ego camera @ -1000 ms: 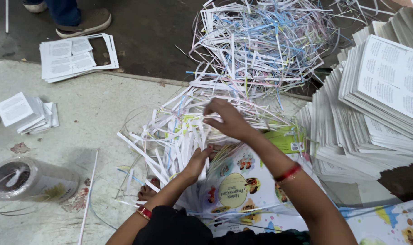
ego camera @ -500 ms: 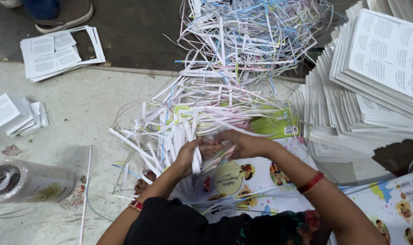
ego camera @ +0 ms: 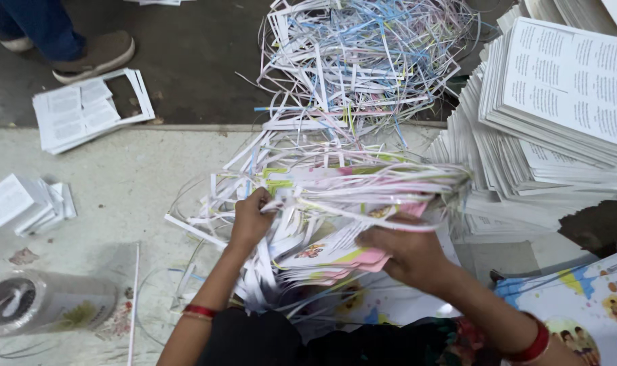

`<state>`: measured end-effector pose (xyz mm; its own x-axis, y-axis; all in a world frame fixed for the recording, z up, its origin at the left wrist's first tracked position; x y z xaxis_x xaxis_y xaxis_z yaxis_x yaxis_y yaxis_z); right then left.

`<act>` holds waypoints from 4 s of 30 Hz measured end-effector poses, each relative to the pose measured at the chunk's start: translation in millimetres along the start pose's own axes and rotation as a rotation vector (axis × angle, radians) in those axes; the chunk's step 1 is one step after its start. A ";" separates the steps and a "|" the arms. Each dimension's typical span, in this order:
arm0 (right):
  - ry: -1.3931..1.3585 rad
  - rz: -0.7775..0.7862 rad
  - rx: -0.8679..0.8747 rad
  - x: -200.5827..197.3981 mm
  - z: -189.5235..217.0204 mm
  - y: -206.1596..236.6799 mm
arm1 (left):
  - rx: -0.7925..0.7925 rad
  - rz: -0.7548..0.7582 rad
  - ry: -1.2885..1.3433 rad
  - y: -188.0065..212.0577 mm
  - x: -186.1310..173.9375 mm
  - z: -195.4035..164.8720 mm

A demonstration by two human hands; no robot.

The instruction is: The person sits on the floor and pulls shredded paper strips off printed holiday progress cards, gathering the strips aside. They then stack the cleaned cards, tap the stack to align it, and set the stack down.

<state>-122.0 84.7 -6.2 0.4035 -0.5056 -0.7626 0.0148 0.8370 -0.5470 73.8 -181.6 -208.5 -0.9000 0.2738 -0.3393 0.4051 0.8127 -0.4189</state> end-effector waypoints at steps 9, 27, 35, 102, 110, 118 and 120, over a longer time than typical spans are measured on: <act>-0.041 0.100 0.142 65.9 -26.9 -38.1 | -0.088 0.130 0.586 -23.0 -116.6 -70.7; -0.090 0.206 0.105 136.5 -65.8 -48.9 | -0.188 0.305 -0.243 -174.5 -94.8 -116.6; -0.005 0.235 0.187 138.1 -70.2 -58.1 | 0.051 -0.052 0.305 -49.2 -79.2 -127.2; 0.410 0.176 -0.069 -40.4 17.3 31.0 | 0.727 0.936 -0.590 -7.8 39.8 -266.6; 0.320 0.056 -0.285 -124.7 -35.4 56.0 | 0.616 1.045 -0.523 -1.1 -6.2 -298.9; 0.003 -0.056 -0.078 -98.9 -66.0 56.5 | 0.512 1.009 -0.545 0.6 -27.6 -291.8; -0.001 0.032 0.034 -90.7 -78.8 64.4 | 0.534 0.993 -0.565 -2.1 -29.0 -282.5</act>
<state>-229.7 168.0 0.5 0.4048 -0.4783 -0.7794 0.0325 0.8593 -0.5104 53.6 -45.9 40.1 -0.0303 0.2810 -0.9592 0.9991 0.0385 -0.0203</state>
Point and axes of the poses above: each hand's wrist, its own y-axis away from the middle knuckle, its own x-axis out of the palm, z = x × y, the point moved 1 cm from there along -y, towards the middle knuckle, and after that the axes turned 12 degrees about -z, right-handed, at the moved point
